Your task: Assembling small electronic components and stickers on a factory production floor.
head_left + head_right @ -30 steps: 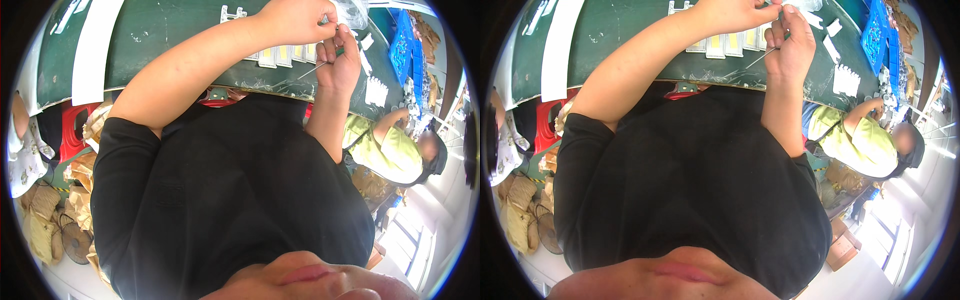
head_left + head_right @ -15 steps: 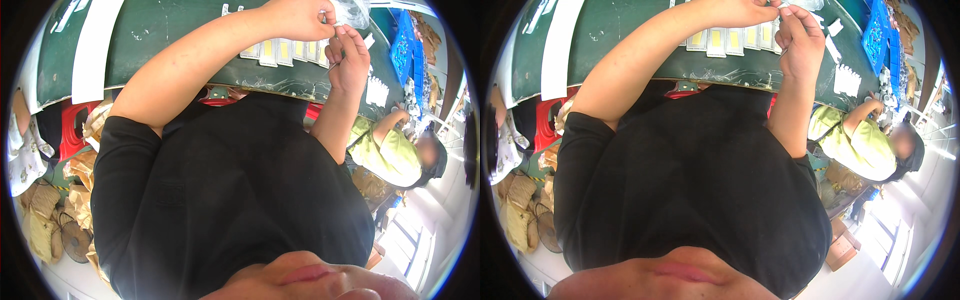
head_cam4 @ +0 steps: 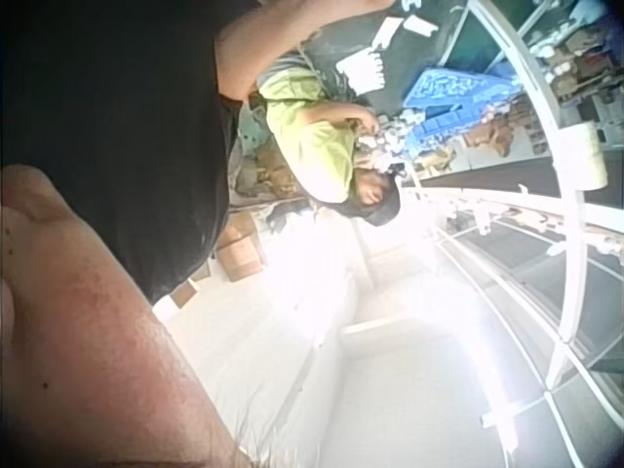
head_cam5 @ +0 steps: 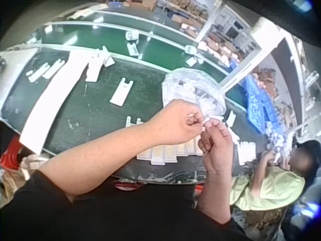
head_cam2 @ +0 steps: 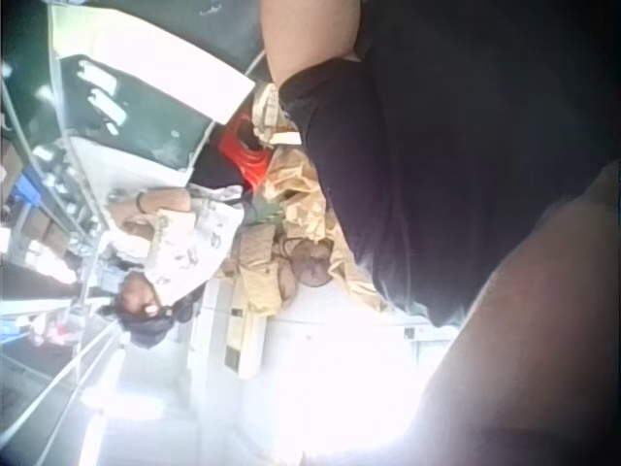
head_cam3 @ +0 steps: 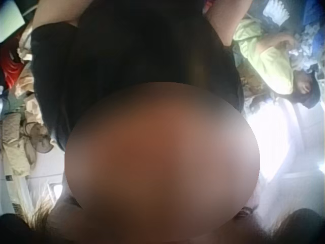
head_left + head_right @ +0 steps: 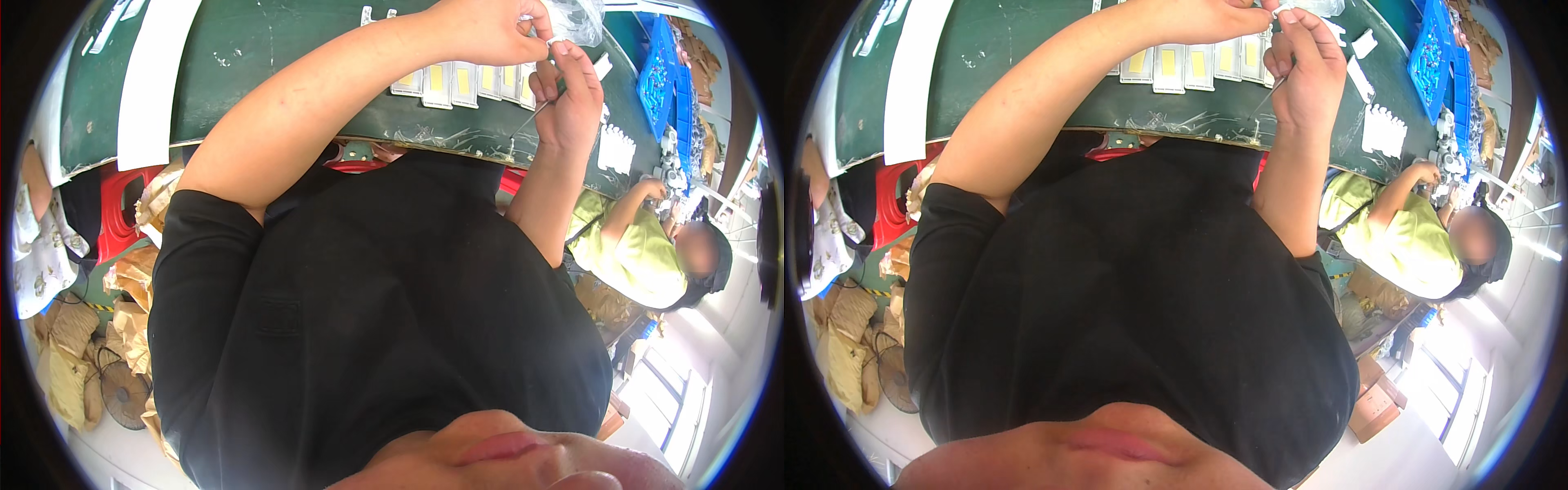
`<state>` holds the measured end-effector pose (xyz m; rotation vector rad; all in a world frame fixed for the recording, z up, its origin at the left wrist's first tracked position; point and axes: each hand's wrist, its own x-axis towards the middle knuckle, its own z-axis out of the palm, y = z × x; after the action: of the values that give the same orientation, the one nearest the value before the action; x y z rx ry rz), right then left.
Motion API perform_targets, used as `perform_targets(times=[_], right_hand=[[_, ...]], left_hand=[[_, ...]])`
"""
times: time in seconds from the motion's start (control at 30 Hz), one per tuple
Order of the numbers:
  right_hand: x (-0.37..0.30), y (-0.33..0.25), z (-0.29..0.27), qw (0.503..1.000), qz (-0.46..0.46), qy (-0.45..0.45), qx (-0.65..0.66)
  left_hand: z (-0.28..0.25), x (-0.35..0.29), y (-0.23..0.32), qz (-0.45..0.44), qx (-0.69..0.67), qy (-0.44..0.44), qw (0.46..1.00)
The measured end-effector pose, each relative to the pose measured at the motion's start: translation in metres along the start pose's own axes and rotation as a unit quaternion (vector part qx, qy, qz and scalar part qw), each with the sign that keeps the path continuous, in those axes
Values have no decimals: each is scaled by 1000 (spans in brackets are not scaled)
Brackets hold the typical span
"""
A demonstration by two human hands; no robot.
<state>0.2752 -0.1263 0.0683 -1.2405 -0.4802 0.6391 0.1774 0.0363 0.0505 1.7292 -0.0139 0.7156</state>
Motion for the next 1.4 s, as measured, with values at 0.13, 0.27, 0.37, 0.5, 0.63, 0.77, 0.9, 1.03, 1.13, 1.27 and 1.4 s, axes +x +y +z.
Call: perform_targets(times=[0.13,0.27,0.37,0.5,0.63,0.77,0.9,1.03,1.13,1.27,1.4], right_hand=[[-2,0,4,1000,1,7,2],[-2,-2,7,1000,-3,16,-9],[1,0,4,1000,-14,13,-17],[0,-2,12,999,-8,41,-14],[1,-3,8,998,-56,26,-21],[6,-4,7,972,-164,68,-154],[10,3,8,738,-328,-60,-587],[11,21,10,683,-320,-86,-651],[10,28,11,663,-303,-69,-681],[10,32,12,648,-271,-62,-709],[10,36,13,635,-267,-69,-721]], left_hand=[[-1,0,0,1,12,-7,1000],[-2,0,2,22,18,11,1000],[-4,0,2,32,40,9,999],[-6,-3,6,23,9,-1,1000],[-5,-1,5,47,-10,53,997],[-14,8,-5,6,-84,147,986],[-21,17,-18,-115,-357,204,904],[-26,17,-18,-262,-503,153,809],[-26,18,-17,-252,-524,140,802],[-26,18,-12,-256,-524,143,800],[-28,18,-14,-262,-522,138,800]])
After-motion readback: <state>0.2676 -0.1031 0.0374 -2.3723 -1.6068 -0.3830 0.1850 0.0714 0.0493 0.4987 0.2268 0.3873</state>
